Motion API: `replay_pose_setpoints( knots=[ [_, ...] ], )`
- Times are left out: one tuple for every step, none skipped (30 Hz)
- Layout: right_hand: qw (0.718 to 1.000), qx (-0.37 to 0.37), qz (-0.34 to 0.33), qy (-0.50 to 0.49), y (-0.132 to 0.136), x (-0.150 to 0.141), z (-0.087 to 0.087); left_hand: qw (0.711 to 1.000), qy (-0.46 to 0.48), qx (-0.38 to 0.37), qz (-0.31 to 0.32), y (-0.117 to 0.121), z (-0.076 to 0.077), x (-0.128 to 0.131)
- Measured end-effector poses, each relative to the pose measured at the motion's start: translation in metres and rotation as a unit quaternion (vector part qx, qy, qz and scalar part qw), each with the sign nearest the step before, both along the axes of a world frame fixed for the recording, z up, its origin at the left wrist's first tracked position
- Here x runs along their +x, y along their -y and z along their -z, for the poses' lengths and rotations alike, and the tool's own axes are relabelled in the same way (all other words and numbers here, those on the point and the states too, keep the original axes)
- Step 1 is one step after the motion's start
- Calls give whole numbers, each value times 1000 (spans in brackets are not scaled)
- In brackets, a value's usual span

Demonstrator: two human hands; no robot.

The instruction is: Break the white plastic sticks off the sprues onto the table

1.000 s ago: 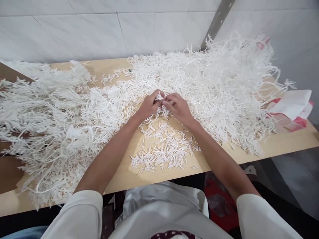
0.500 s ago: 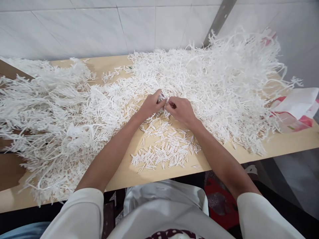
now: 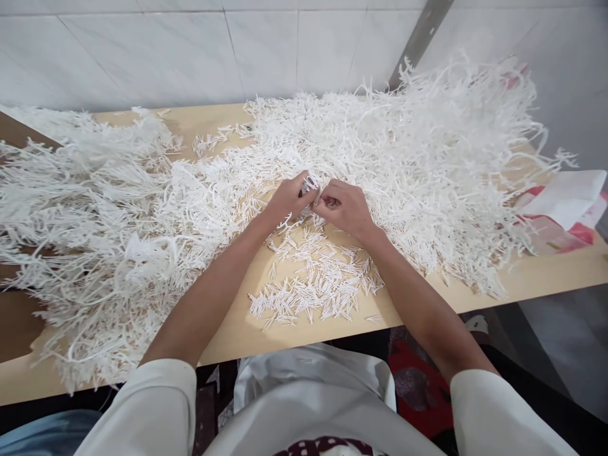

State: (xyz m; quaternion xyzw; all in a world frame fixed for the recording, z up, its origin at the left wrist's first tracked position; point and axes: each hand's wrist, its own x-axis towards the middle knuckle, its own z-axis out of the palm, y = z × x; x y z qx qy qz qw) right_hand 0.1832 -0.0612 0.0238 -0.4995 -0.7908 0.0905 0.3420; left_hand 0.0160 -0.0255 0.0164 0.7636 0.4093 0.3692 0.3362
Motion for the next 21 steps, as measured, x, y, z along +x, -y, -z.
replay_pose_setpoints(
  knots=[
    [1000, 8, -7, 0, 1, 0, 0, 1000, -10, 4, 3, -1, 2, 0],
    [1000, 16, -17, 0, 2, -1, -1, 1000, -17, 5, 6, -2, 3, 0],
    [999, 24, -30, -1, 4, -2, -2, 1000, -19, 5, 4, -4, 4, 0],
    [998, 31, -47, -6, 7, -3, -3, 1000, -14, 3, -4, -4, 3, 0],
    [997, 41, -70, -13, 11, -5, -5, 1000, -2, -1, -18, -5, 2, -1],
    [994, 54, -96, -22, 15, -7, -6, 999, 15, -10, -33, -6, 1, -1],
    [990, 70, -120, -33, 18, -9, -7, 998, 34, -22, -46, -7, 0, -2],
    [986, 88, -134, -44, 22, -10, -8, 997, 53, -36, -52, -8, -1, -3],
    [984, 106, -130, -57, 23, -12, -8, 995, 69, -48, -50, -8, -1, -3],
    [984, 120, -106, -73, 24, -12, -8, 994, 79, -58, -42, -9, -1, -3],
    [985, 128, -65, -92, 23, -12, -7, 994, 87, -63, -34, -9, 0, -3],
    [985, 129, -13, -115, 20, -10, -6, 993, 94, -66, -30, -10, 2, -3],
    [982, 124, 40, -139, 17, -9, -5, 992, 101, -65, -28, -10, 3, -3],
    [977, 115, 85, -160, 13, -6, -4, 992, 106, -62, -27, -10, 5, -2],
    [972, 104, 115, -177, 9, -4, -3, 992, 112, -61, -25, -10, 6, -2],
    [971, 89, 125, -186, 5, -2, -2, 991, 115, -60, -21, -9, 7, -2],
    [974, 71, 115, -182, 2, -1, -1, 991, 116, -60, -13, -9, 6, -1],
    [980, 52, 90, -167, 0, 0, 0, 992, 115, -59, -5, -8, 6, -1],
    [987, 29, 58, -146, -1, 0, 1, 992, 114, -56, 1, -7, 4, -1],
    [992, 7, 27, -123, -2, -1, 2, 992, 115, -51, 3, -6, 3, -1],
    [994, -12, 5, -104, -2, -2, 4, 992, 117, -42, 3, -5, 2, -1]
  ],
)
